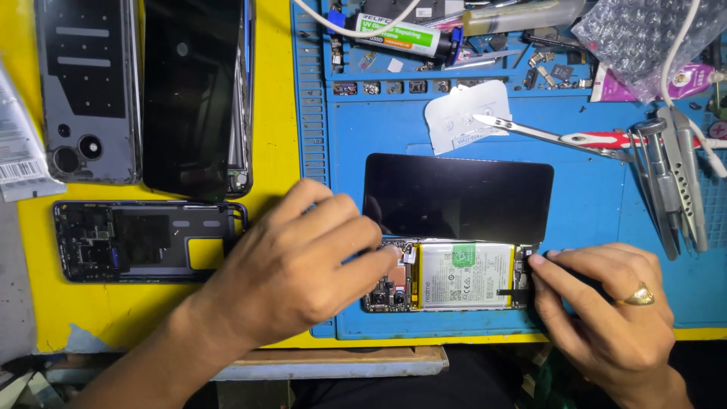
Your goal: Connecting a replacement screen to a mobile phone motherboard and testing its functionality.
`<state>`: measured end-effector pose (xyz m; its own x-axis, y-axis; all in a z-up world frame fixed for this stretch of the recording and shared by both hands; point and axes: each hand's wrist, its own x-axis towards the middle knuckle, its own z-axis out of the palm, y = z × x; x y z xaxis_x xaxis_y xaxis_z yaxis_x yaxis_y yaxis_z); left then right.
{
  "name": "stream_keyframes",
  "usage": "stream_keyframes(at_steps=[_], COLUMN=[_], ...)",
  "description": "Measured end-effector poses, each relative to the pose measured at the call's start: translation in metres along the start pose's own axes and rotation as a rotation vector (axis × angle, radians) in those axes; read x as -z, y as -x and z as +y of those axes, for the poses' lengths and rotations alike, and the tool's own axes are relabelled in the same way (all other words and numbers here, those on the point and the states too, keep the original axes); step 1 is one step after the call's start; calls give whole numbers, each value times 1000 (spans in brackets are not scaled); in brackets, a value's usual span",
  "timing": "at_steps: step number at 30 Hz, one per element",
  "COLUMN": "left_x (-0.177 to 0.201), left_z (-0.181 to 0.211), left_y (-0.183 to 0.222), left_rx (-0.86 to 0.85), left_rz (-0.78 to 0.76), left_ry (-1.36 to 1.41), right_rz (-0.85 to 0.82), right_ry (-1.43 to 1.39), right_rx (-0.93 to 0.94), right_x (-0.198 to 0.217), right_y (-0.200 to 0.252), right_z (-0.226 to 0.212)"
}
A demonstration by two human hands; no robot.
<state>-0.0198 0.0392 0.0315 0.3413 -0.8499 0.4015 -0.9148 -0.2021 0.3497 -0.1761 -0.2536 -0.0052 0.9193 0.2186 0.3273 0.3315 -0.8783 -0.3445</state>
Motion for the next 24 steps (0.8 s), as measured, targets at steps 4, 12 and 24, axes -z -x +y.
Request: stream_keyframes(at_steps=[4, 12, 24], left_x=[-6, -11, -11], left_z=[2, -3, -14], left_y=[3, -3, -11], left_rx=[-64, -254, -436], left_rz=[-3, -43, -125], left_ry=[-92, -245, -234], right_rz=[-22, -13, 33], right_ry=[7, 21, -25], right_rx=[6, 0, 17], right_x=[-1, -1, -1], right_y=[2, 2, -3], right_z=[2, 1, 0])
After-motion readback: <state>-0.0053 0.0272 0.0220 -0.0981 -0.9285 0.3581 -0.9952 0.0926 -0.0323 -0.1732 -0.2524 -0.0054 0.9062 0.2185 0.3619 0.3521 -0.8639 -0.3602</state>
